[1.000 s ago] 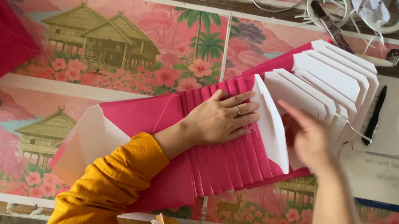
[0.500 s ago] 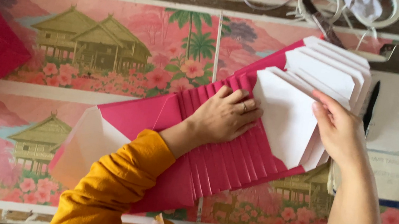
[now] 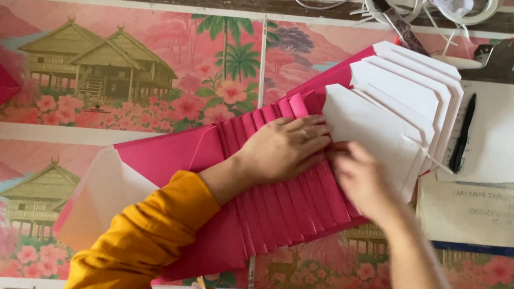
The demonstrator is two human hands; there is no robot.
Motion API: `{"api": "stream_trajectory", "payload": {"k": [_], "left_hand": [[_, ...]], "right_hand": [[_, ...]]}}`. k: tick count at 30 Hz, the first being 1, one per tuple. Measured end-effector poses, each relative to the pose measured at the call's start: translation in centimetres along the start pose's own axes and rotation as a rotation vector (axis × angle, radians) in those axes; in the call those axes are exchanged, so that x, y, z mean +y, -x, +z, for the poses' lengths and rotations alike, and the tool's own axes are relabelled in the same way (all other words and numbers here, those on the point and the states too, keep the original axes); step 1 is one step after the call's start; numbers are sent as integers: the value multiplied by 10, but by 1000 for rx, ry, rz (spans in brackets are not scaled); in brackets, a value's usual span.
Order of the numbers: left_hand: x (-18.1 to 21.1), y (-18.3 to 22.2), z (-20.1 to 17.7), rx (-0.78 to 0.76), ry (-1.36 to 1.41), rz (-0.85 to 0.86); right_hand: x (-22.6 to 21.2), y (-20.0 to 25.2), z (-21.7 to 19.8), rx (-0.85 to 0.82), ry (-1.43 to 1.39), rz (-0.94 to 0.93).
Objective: A person efficiently fans out a stack of pink envelopes on a table to apply adhesive or tape to the flaps, then gathers and stacks them.
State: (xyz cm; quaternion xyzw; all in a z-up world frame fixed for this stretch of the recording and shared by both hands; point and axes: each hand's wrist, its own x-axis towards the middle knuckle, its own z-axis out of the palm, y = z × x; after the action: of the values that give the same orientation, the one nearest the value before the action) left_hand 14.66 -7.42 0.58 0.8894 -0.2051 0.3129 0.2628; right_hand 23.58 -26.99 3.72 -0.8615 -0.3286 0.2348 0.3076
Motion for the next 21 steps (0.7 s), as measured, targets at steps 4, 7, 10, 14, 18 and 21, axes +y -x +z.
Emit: {"api": "stream_trajectory", "payload": {"k": [4, 7, 10, 14, 18, 21], "left_hand": [[-4, 0, 10, -203, -189, -10], [-3, 0, 10, -286, -208, -28], [-2, 0, 10, -293, -257, -9], [-2, 1, 16, -468, -386, -37], [-2, -6, 14, -403, -379, 20], [-3, -3, 15, -249, -301, 84]], "right_hand": [[58, 15, -51, 537, 416, -297], [80, 18, -62, 360, 478, 21], [132, 18, -63, 331, 490, -133], [156, 47, -119, 811, 764, 40], [52, 42, -93, 596, 444, 174], [12, 28, -68, 303, 1, 312]]}}
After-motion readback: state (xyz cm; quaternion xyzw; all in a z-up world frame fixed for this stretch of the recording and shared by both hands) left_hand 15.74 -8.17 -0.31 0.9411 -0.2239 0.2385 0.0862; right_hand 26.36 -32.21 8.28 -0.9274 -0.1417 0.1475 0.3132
